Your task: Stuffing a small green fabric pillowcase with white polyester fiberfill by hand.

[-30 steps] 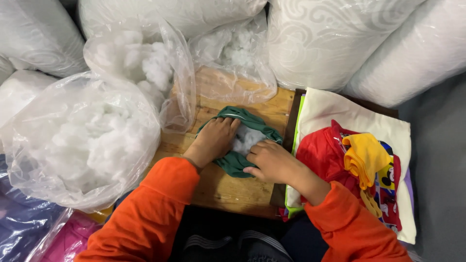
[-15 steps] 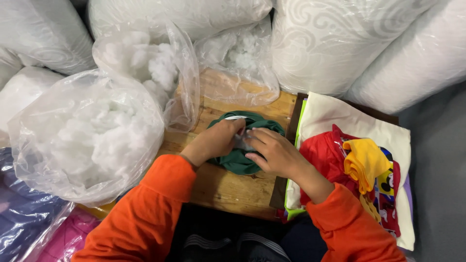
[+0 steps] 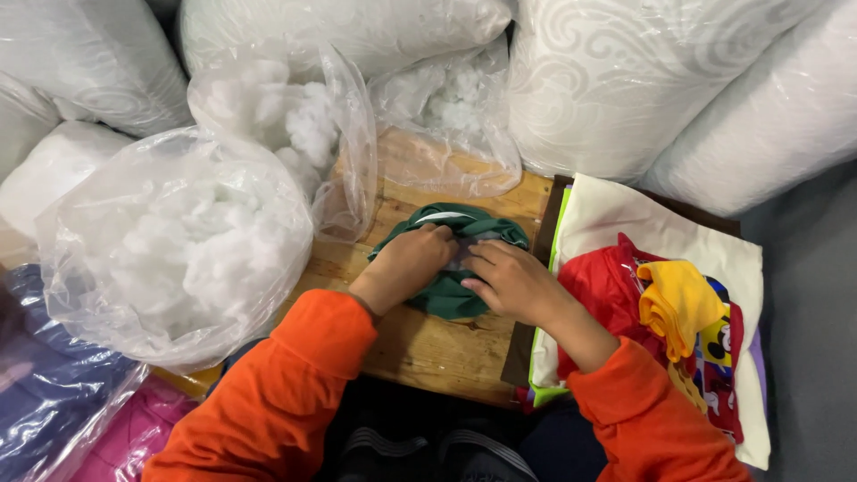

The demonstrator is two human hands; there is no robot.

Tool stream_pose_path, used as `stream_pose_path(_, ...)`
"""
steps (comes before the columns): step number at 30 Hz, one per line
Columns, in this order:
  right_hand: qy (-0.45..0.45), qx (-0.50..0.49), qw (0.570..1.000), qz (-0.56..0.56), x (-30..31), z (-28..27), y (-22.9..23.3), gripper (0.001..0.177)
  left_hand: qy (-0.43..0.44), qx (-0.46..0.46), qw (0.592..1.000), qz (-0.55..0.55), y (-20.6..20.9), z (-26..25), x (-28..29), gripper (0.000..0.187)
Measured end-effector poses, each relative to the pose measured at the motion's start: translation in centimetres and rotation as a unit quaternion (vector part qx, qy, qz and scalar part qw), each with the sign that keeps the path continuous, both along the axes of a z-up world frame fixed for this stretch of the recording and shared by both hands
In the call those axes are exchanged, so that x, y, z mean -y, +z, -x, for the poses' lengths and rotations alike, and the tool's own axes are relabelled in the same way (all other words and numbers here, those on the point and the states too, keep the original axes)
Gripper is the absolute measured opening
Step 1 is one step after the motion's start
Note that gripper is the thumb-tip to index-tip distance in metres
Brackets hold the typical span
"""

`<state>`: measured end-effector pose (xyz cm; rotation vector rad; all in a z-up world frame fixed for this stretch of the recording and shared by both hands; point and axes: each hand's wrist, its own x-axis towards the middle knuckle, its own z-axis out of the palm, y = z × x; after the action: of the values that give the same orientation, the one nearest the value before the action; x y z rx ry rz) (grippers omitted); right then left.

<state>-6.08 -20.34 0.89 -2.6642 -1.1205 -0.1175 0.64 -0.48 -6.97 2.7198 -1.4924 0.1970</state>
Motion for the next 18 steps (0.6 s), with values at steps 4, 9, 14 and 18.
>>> stream_pose_path(4,-0.010,0.012,1.000,-0.012,1.3,0.0,-1.4,0.027,0.018,0.009,1.000,0.014,2.0,1.1,-0.8,0.022)
stream_pose_path(9,-0.040,0.075,0.996,-0.040,-1.3,0.5,1.6,0.022,0.080,0.131,0.983,0.102,5.9,3.4,-2.6,0.018)
stream_pose_path(14,0.005,0.132,0.981,-0.142,-8.6,-0.3,3.6,0.013,0.156,0.164,0.949,0.220,11.1,4.3,-7.0,0.010)
stream_pose_path(18,0.060,0.035,0.978,-0.195,-16.9,-2.8,4.7,0.034,0.254,0.009,0.921,0.295,14.3,5.6,-16.2,0.046)
